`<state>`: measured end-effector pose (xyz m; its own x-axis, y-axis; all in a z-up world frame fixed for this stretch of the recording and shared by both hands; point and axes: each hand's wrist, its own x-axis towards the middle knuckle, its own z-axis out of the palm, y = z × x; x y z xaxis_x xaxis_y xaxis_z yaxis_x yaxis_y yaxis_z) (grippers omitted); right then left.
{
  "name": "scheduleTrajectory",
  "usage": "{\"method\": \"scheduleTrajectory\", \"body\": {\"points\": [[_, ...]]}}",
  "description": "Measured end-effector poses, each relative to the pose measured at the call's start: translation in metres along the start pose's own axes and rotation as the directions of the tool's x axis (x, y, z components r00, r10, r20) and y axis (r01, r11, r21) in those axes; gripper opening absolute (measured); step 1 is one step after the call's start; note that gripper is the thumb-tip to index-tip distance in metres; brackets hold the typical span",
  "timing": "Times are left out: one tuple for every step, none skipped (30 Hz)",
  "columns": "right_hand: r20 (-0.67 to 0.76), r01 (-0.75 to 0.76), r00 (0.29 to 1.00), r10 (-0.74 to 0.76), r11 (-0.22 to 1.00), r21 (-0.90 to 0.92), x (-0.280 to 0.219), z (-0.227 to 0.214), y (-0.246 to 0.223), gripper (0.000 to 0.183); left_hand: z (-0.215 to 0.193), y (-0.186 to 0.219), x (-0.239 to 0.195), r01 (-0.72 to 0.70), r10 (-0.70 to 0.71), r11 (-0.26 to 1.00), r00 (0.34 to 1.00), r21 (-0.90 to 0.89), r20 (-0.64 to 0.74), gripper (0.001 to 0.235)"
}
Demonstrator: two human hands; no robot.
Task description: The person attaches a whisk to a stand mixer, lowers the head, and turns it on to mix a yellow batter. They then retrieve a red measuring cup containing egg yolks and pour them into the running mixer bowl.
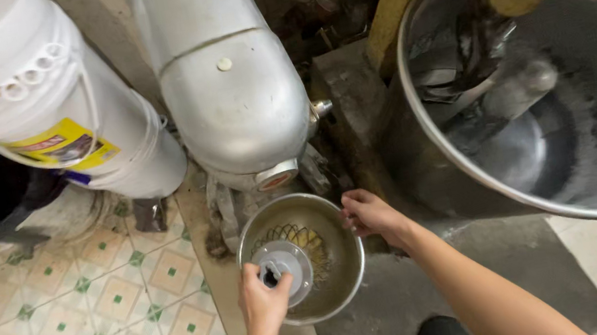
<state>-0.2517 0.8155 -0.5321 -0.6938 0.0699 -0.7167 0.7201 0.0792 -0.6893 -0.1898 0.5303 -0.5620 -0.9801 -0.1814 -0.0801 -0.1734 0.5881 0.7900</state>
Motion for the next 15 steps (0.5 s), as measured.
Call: {"method": "scheduleTrajectory", "body": {"points": [[-0.018,0.020,1.000,-0.020,1.000,-0.021,0.022,0.000,0.011,0.056,0.021,-0.013,0.012,-0.036,0.036,0.999,0.999,0.013,-0.022,0.050],[-0.036,0.029,0.999,-0.030,0.999,-0.042,0.040,0.000,0.031,0.056,0.040,-0.029,0.013,-0.064,0.065,0.998,0.997,0.028,-0.037,0.051],[-0.071,0.059,0.995,-0.066,0.994,-0.092,0.058,0.001,0.051,0.058,0.058,-0.045,0.014,-0.028,0.029,0.999,0.999,0.040,-0.021,0.051],[-0.106,0.093,0.989,-0.108,0.986,-0.140,0.076,0.002,0.067,0.059,0.075,-0.058,0.020,0.002,-0.001,0.999,1.000,0.052,-0.007,0.051],[-0.138,0.124,0.979,-0.151,0.974,-0.190,0.093,0.003,0.084,0.061,0.092,-0.070,0.026,0.031,-0.032,0.997,0.999,0.066,0.006,0.051],[-0.153,0.101,0.979,-0.137,0.969,-0.225,0.109,0.002,0.099,0.064,0.109,-0.080,0.031,0.040,-0.040,0.998,0.999,0.049,0.004,0.051],[-0.169,0.077,0.978,-0.124,0.963,-0.260,0.125,0.001,0.114,0.067,0.124,-0.089,0.036,0.049,-0.049,0.998,0.999,0.033,0.001,0.051],[-0.188,0.054,0.976,-0.112,0.955,-0.291,0.142,0.000,0.127,0.070,0.138,-0.096,0.042,0.054,-0.054,0.998,0.999,0.017,0.001,0.051],[-0.207,0.065,0.966,-0.154,0.922,-0.381,0.161,-0.001,0.135,0.073,0.150,-0.101,0.048,0.001,0.000,0.999,1.000,0.036,-0.016,0.052],[-0.218,0.071,0.957,-0.191,0.883,-0.463,0.178,0.002,0.146,0.075,0.157,-0.107,0.051,-0.050,0.052,0.997,0.998,0.062,-0.031,0.054],[-0.224,0.073,0.947,-0.229,0.837,-0.543,0.192,0.004,0.156,0.078,0.161,-0.112,0.053,-0.100,0.104,0.991,0.994,0.089,-0.044,0.055],[-0.230,0.088,0.938,-0.260,0.819,-0.567,0.205,0.005,0.165,0.076,0.166,-0.114,0.054,-0.074,0.069,0.986,0.997,0.150,0.034,0.057],[-0.235,0.102,0.927,-0.291,0.801,-0.590,0.216,0.005,0.174,0.074,0.168,-0.116,0.051,-0.052,0.029,0.976,0.994,0.213,0.108,0.060],[-0.231,0.117,0.919,-0.319,0.780,-0.614,0.223,0.009,0.183,0.073,0.165,-0.119,0.044,-0.027,-0.024,0.959,0.984,0.282,0.176,0.063],[-0.238,0.108,0.919,-0.313,0.782,-0.613,0.227,0.011,0.193,0.067,0.161,-0.121,0.034,-0.045,-0.078,0.920,0.953,0.390,0.294,0.060]]}}
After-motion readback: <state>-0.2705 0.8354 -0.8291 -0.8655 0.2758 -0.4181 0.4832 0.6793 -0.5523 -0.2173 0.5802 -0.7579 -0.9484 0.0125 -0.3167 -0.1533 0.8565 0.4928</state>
